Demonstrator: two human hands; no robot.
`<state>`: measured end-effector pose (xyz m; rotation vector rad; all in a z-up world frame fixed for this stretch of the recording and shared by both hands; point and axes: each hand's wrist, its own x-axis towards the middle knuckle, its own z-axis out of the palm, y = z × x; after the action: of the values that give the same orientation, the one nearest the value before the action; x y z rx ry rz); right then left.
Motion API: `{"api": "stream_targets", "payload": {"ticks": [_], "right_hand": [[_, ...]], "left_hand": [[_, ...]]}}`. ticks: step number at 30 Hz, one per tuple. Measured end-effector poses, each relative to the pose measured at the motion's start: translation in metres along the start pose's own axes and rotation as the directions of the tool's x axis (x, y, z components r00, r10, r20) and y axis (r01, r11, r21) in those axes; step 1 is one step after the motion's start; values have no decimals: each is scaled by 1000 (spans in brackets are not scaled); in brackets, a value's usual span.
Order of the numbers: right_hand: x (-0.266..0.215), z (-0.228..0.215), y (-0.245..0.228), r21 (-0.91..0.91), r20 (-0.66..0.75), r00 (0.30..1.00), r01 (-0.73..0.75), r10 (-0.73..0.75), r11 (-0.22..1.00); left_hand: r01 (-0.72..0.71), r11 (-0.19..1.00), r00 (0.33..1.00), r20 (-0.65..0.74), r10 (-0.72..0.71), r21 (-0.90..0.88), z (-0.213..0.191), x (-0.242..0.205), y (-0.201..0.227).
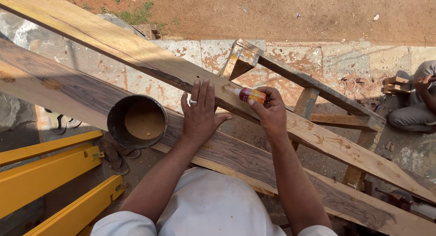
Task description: The recorder is applying a liquid adhesive or filler from a small bottle into holes and imperfections on wooden planks in a workshop environment.
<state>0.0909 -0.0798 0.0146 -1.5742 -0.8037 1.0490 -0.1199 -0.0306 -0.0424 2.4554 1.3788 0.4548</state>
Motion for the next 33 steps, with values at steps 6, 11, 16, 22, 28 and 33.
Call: {"api": "stream_targets", "payload": {"ticks": [6,11,16,22,28,33], "right_hand": [[0,4,-1,-53,2,1000,2,-2,999],[-4,6,-6,-82,-9,1000,-6,5,997],[-3,6,-6,-89,-11,1000,-4,4,996],[-5,5,-4,-67,2,1000,19,-19,998],[-6,5,-4,-85,0,1000,24,-24,996],[-6,7,-5,-39,-42,999,-12,10,999]], "left_hand": [[-12,1000,1000,4,12,3,3,-2,-3],[-24,1000,999,28,24,12,11,-4,-6],[-29,999,998,53,28,14,12,-4,-7],[-30,999,999,25,29,31,13,-4,-7],[-27,999,999,24,26,35,14,-5,-6],[-31,999,999,18,31,17,11,-4,-5]]}}
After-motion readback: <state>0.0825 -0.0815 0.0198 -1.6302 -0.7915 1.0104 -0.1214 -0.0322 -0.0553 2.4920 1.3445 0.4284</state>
